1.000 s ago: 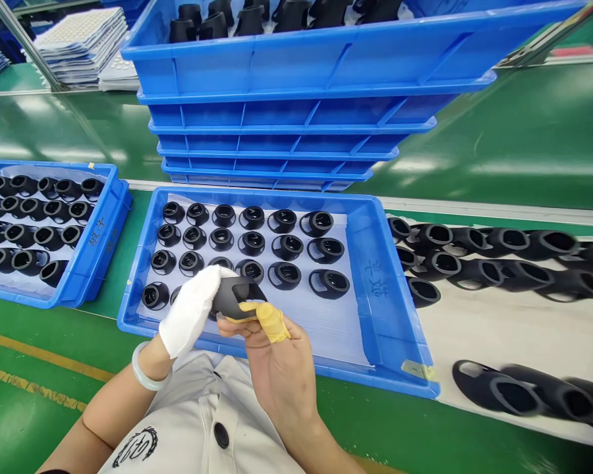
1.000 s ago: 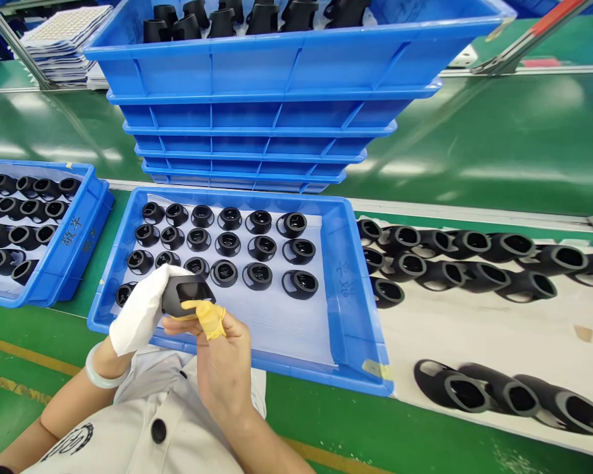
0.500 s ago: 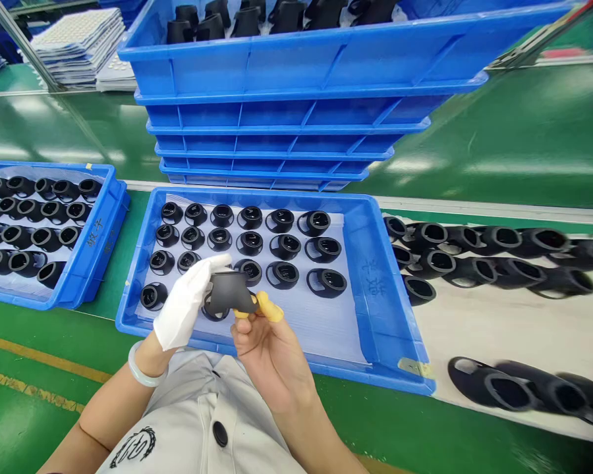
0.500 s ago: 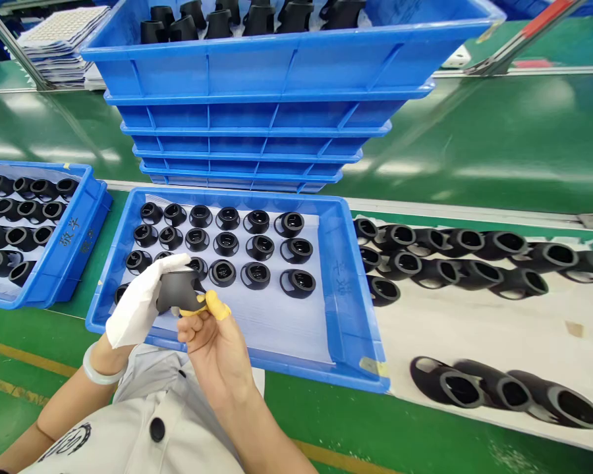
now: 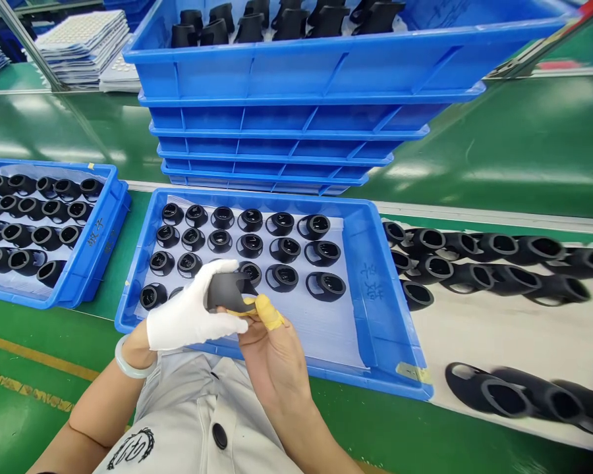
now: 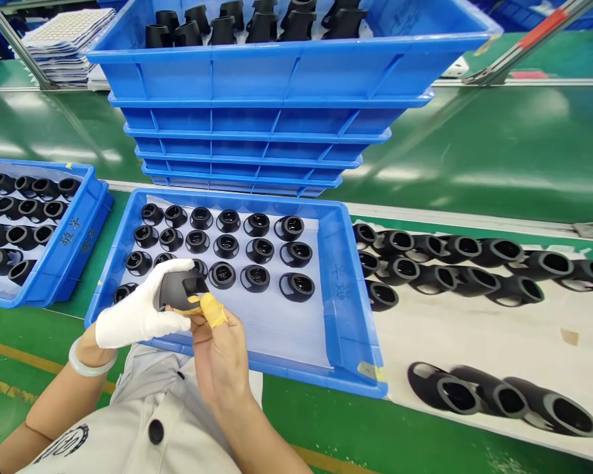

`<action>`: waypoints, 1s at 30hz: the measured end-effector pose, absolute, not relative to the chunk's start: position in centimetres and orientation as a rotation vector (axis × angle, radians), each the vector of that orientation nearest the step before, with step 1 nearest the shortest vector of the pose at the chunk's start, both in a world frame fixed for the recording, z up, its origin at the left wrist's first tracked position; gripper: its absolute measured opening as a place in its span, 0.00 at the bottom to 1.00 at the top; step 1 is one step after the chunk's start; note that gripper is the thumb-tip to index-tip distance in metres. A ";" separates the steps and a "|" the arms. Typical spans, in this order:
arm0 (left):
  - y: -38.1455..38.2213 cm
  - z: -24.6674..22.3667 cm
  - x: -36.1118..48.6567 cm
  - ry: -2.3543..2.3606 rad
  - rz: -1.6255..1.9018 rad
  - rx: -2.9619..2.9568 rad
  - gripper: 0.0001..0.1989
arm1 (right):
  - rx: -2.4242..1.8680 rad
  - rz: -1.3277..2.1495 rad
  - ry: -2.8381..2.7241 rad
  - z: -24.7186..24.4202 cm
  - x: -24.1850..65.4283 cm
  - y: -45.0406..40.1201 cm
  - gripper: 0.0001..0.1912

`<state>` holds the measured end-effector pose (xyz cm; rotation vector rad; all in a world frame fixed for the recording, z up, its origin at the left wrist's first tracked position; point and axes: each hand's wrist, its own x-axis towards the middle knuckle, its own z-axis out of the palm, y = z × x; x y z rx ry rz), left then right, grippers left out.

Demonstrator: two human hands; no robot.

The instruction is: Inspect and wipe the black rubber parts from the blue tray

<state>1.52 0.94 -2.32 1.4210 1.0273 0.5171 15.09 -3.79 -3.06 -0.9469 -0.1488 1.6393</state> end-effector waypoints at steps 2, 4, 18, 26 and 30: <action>0.9 -2.4 1.3 1.011 0.532 1.422 0.39 | -0.935 1.660 -0.157 -2.9 15.2 -3.7 0.16; 0.7 -2.4 1.4 1.027 0.547 1.403 0.40 | -0.930 1.674 -0.167 -2.9 15.1 -3.6 0.16; 0.3 -2.2 0.9 0.991 0.598 1.508 0.28 | -0.902 1.626 -0.183 -3.3 14.8 -3.7 0.15; 0.1 -2.5 2.6 1.258 0.678 1.364 0.36 | -0.904 1.585 -0.147 -3.2 14.0 -3.5 0.12; 0.1 -2.6 2.4 1.139 0.788 1.359 0.24 | -0.913 1.586 -0.157 -3.0 14.4 -3.5 0.15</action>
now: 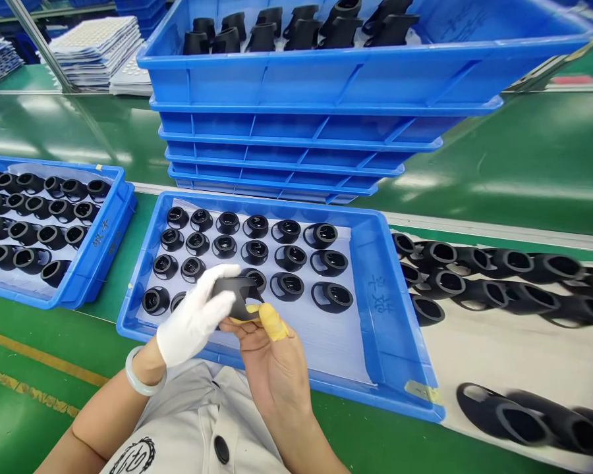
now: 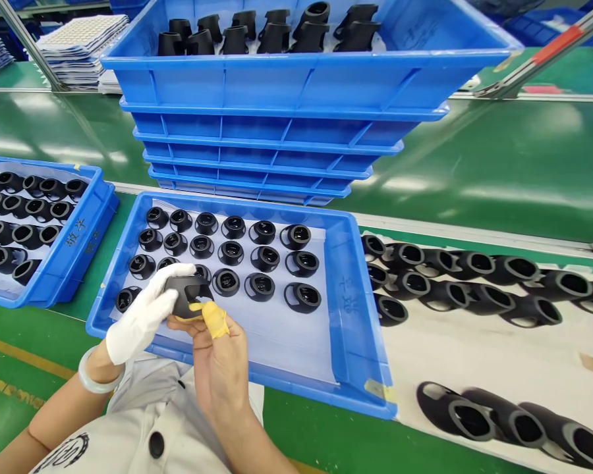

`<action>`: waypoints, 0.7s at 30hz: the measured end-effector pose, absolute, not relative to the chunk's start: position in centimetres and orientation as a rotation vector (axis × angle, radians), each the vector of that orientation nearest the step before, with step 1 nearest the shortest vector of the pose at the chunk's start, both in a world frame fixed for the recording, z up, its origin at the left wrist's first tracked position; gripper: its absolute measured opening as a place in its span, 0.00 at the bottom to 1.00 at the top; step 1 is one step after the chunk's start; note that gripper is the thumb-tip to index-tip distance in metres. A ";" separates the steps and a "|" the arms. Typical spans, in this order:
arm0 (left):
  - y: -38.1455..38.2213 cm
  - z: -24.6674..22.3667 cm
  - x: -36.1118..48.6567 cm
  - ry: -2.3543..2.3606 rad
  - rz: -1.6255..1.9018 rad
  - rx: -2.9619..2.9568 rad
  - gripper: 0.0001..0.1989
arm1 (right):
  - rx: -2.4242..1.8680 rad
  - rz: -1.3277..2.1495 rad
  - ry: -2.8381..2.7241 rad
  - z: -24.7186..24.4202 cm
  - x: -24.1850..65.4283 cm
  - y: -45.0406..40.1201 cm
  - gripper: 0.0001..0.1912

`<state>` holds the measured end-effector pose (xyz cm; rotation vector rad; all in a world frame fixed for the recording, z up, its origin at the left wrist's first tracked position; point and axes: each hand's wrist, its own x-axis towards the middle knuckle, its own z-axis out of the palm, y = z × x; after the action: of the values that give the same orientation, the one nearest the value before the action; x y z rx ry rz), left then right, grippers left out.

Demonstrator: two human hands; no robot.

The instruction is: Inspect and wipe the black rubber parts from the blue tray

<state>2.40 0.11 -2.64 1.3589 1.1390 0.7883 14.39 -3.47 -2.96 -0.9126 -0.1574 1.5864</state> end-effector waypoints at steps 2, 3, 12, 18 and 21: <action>0.1 -2.7 2.1 1.094 0.845 1.272 0.22 | -0.885 1.633 -0.119 -2.9 14.8 -3.4 0.15; 0.1 -2.8 2.0 1.082 0.863 1.214 0.22 | -0.857 1.672 -0.075 -2.8 15.1 -3.3 0.14; 0.8 -2.9 2.5 1.158 0.819 0.970 0.23 | -0.584 1.970 0.342 -4.0 15.9 -2.9 0.08; 0.5 -2.1 2.4 1.177 0.889 1.008 0.23 | -0.732 2.049 -0.013 -5.5 15.7 -3.0 0.11; 0.1 -2.2 2.2 1.086 0.943 0.956 0.23 | -0.886 1.879 -0.337 -5.6 15.9 -3.0 0.15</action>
<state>2.22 0.10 -2.22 0.9561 1.0856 0.9434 15.88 -2.96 -5.65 -0.8857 -0.3368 1.8786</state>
